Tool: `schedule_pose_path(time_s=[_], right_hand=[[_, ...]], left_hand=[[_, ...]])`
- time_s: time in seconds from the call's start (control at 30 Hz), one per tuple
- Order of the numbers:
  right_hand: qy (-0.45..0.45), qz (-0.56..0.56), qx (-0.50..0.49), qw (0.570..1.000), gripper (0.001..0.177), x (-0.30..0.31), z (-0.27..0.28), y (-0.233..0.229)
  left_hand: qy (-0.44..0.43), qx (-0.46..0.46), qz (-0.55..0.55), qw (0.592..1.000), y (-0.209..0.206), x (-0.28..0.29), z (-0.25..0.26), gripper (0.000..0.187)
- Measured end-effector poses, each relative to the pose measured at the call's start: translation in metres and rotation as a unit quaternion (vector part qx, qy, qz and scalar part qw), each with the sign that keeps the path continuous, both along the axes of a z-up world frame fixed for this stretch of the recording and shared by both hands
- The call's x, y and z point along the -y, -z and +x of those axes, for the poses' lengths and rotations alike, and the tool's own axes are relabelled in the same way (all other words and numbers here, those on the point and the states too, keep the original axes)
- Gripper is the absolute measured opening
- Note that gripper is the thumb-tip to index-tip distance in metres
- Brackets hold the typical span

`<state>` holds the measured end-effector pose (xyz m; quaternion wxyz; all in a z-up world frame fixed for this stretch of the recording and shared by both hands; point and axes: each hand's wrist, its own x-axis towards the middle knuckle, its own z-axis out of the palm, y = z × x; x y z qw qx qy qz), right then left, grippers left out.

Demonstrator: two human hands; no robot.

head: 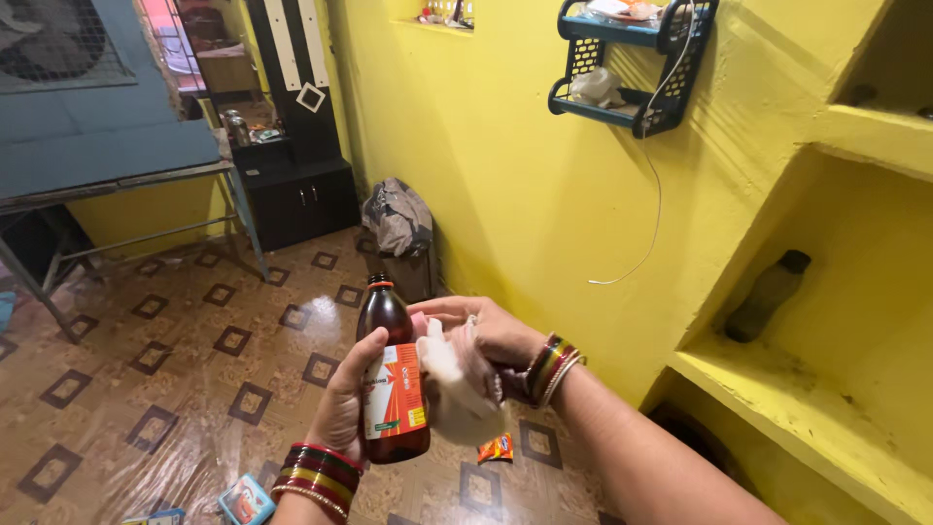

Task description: The person wipes a yellow wall shelf with a white cloth, then cleans a metal water bottle and places it on the shelf. They continue wiping the shelf surface and later clean a dark brown bottle before placing it on the shelf.

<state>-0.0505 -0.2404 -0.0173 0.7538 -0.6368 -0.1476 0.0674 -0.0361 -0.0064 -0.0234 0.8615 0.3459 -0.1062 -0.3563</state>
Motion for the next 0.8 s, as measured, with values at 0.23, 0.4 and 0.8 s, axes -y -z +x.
schedule_pose_path(time_s=[0.23, 0.4, 0.8], right_hand=[[0.06, -0.064, 0.094, 0.992, 0.045, 0.01, -0.001, 0.001], [0.224, -0.179, 0.077, 0.955, 0.044, 0.024, -0.021, -0.036], [0.196, -0.521, 0.121, 0.822, 0.033, 0.008, -0.069, -0.084]], left_hand=[[0.006, 0.055, 0.043, 0.998, -0.01, 0.005, -0.005, 0.054], [-0.102, 0.25, 0.258, 0.928, 0.006, 0.012, 0.01, 0.055], [-0.169, 0.505, 0.456, 0.713, 0.002, 0.028, -0.008, 0.067]])
